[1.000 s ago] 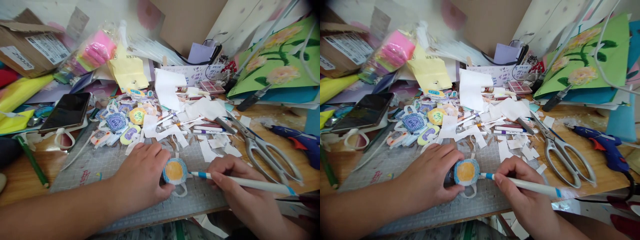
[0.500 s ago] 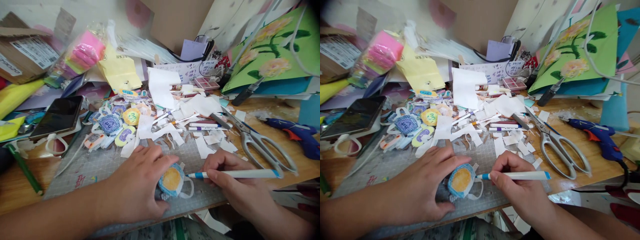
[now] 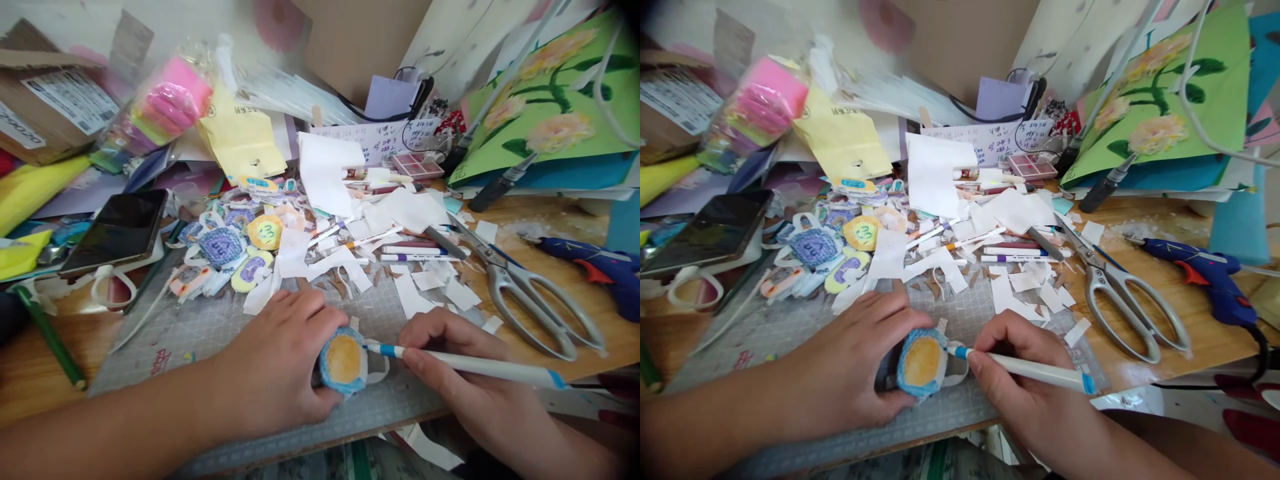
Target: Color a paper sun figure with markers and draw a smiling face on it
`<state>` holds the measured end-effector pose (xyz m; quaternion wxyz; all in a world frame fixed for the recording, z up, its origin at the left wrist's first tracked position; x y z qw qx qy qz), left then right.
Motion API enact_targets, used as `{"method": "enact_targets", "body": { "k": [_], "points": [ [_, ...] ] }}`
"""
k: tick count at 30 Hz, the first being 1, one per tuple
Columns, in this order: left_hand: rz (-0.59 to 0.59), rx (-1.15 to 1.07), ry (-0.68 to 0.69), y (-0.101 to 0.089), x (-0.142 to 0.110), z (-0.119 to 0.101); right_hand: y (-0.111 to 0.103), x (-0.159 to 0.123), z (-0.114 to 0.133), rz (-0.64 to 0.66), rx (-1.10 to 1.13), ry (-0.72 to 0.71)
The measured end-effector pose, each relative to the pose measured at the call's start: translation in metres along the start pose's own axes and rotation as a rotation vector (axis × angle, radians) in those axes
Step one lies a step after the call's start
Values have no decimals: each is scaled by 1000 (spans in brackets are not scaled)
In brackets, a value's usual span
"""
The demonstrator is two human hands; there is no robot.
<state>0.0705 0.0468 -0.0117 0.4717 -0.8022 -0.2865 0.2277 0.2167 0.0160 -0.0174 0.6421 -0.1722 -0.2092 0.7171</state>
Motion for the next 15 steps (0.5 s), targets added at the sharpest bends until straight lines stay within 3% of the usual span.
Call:
{"method": "enact_targets", "body": {
  "k": [7, 11, 15],
  "points": [
    [-10, 9, 7, 0, -1, 1, 2, -1, 9, 36, -24, -51],
    [-9, 14, 0, 1, -2, 1, -2, -1, 4, -18, -36, -19],
    [-9, 17, -1, 1, -1, 1, 3, 0, 5, 35, -6, -35]
  ]
}}
Point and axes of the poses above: each hand's wrist, its own x-axis towards the middle knuckle, its own y-axis out of the palm, z = x × y, the point moved 9 cm from there along x, towards the middle knuckle
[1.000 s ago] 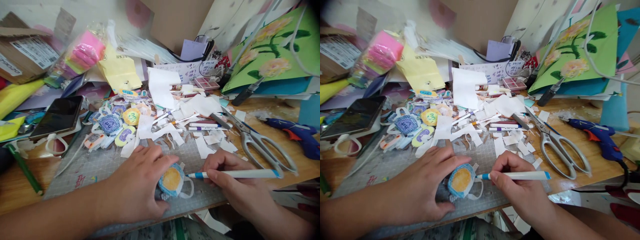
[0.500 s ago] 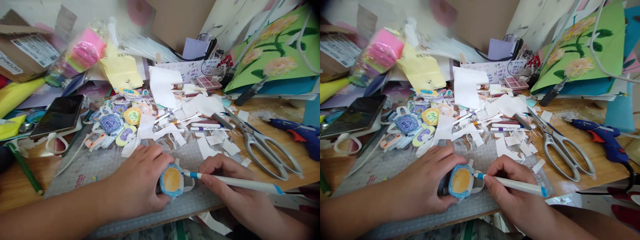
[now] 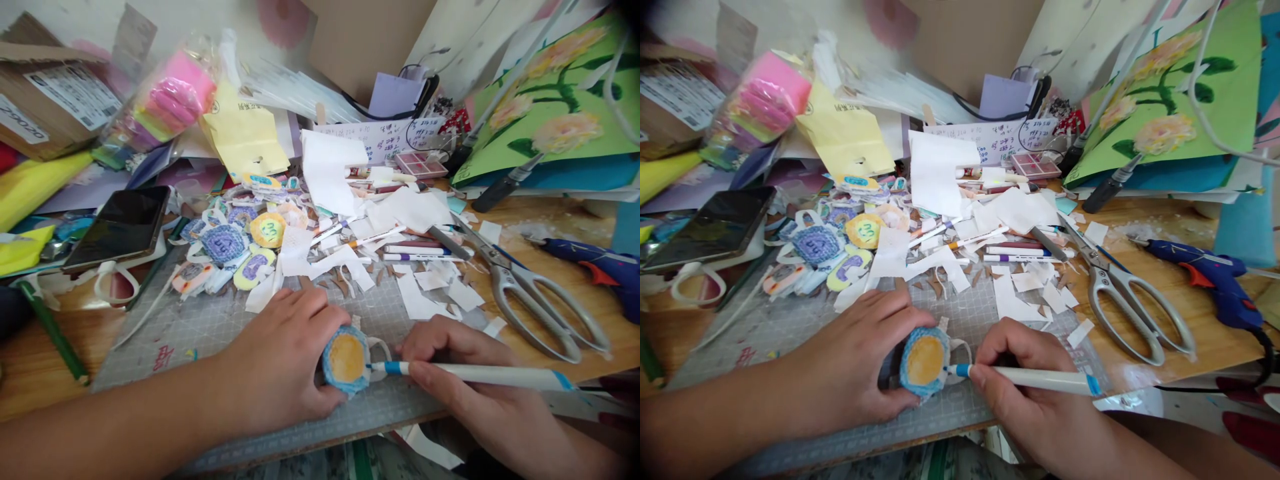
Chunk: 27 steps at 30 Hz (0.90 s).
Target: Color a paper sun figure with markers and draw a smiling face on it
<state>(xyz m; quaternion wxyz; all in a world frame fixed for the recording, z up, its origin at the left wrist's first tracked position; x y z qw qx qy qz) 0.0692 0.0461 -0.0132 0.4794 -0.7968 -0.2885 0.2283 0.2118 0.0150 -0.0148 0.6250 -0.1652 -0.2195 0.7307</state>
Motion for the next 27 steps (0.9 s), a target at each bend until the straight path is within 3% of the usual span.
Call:
{"method": "enact_targets", "body": {
  "k": [7, 16, 27],
  "points": [
    [13, 4, -3, 0, 0, 0, 0, 0, -5, 6, -28, 16],
    [0, 10, -8, 0, 0, 1, -3, 1, 6, -14, -53, -7],
    [16, -8, -6, -1, 0, -1, 3, 1, 7, 42, -35, 7]
  ]
}}
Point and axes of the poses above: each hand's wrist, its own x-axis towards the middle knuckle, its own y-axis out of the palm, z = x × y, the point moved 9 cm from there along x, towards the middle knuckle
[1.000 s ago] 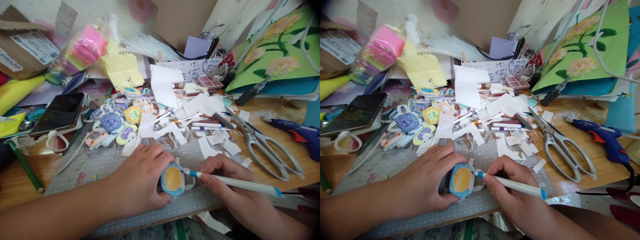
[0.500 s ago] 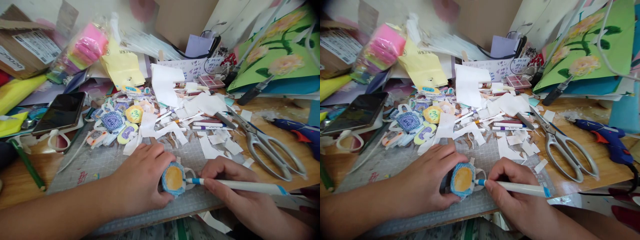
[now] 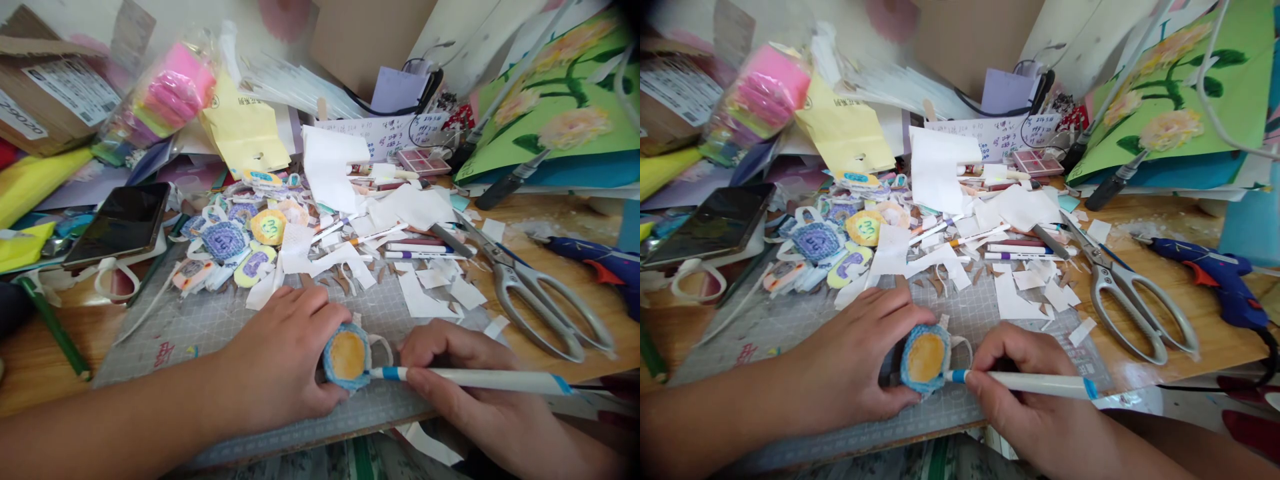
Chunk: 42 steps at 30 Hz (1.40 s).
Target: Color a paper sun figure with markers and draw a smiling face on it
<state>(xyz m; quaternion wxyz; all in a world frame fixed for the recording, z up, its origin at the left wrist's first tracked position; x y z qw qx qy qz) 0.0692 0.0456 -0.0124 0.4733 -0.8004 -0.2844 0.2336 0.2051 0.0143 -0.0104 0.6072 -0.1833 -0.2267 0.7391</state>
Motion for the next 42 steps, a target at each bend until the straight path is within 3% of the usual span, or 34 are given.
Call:
{"method": "enact_targets", "body": {
  "k": [11, 15, 19, 28, 38, 42],
  "points": [
    [33, 2, -23, 1, 2, 1, -1, -4, -8, 7, 67, 35],
    [15, 9, -19, 0, 0, 0, -6, -4, -11, -51, 55, 45],
    [11, 7, -15, 0, -1, 0, -2, -3, -9, -2, 70, 32],
    [-16, 14, -14, -1, 1, 1, -7, -5, -12, -70, 49, 55],
    [-15, 16, -3, 0, 0, 0, -1, -5, -7, 6, 67, 14],
    [-16, 18, -2, -1, -1, 0, -6, -5, -9, -44, 91, 37]
  ]
}}
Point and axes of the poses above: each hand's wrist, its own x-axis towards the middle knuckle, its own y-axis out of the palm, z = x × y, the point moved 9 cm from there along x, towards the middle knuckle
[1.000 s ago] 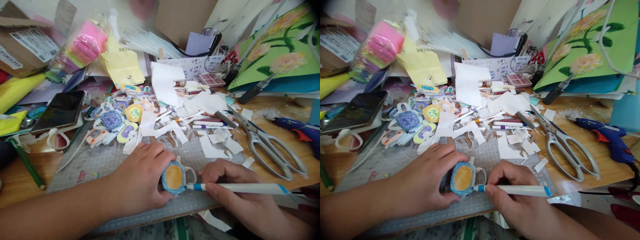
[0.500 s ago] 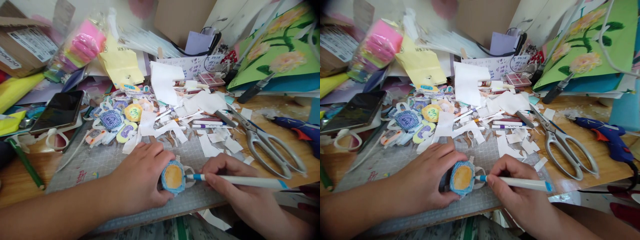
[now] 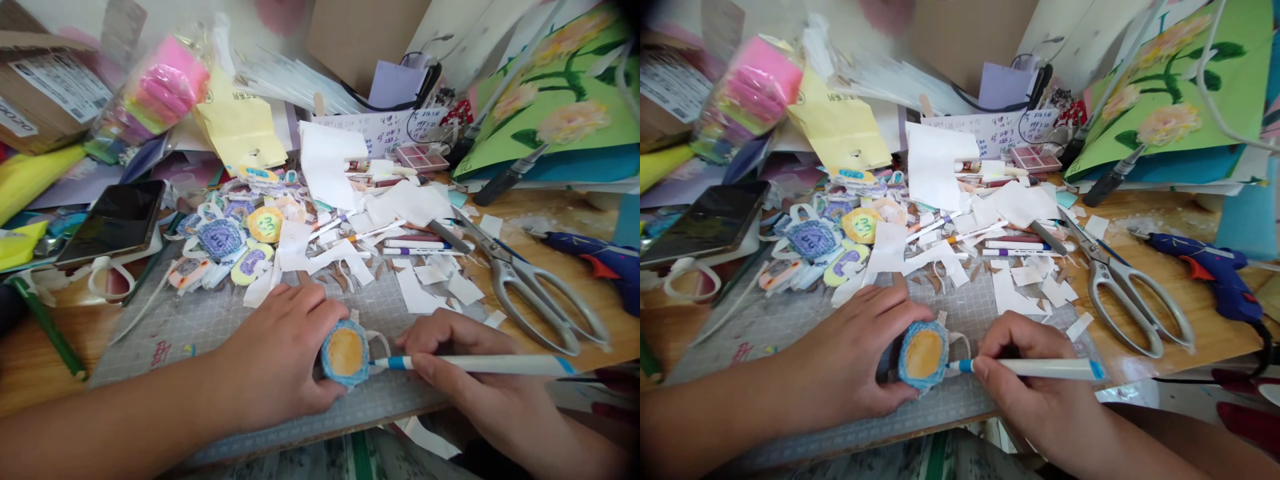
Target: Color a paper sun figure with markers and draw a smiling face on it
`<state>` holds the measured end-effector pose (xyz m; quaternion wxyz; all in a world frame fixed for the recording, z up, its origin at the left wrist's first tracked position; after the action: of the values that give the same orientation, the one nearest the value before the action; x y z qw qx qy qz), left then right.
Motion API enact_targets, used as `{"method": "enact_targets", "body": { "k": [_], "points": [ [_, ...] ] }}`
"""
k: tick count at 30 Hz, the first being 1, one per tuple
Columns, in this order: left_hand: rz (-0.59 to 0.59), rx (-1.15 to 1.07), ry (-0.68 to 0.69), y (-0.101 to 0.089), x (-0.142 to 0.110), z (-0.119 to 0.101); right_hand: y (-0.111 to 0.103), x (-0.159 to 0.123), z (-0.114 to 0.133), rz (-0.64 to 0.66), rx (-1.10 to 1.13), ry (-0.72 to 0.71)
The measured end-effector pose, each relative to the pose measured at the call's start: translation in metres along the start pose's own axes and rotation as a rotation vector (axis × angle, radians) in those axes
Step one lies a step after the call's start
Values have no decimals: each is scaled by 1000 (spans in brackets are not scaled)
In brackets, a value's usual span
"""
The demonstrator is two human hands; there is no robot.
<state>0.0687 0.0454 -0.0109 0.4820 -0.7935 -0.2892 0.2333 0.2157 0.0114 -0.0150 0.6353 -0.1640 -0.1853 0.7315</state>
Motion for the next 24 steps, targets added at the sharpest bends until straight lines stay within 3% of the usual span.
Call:
{"method": "enact_targets", "body": {
  "k": [16, 21, 24],
  "points": [
    [7, 0, 0, 2, 0, 1, 4, 2, -1, 64, 31, -11],
    [14, -10, -3, 1, 0, 1, -5, 4, -8, -60, 1, 29],
    [34, -10, -14, 2, 1, 1, 1, 3, -9, 1, 25, 14]
  ]
}}
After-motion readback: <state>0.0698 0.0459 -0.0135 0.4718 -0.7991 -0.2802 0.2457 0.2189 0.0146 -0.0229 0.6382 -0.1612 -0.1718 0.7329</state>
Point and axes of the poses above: each hand's wrist, its own x-axis towards the middle knuckle, its own y-axis out of the palm, z = x × y, the point moved 9 cm from there along x, towards the middle knuckle
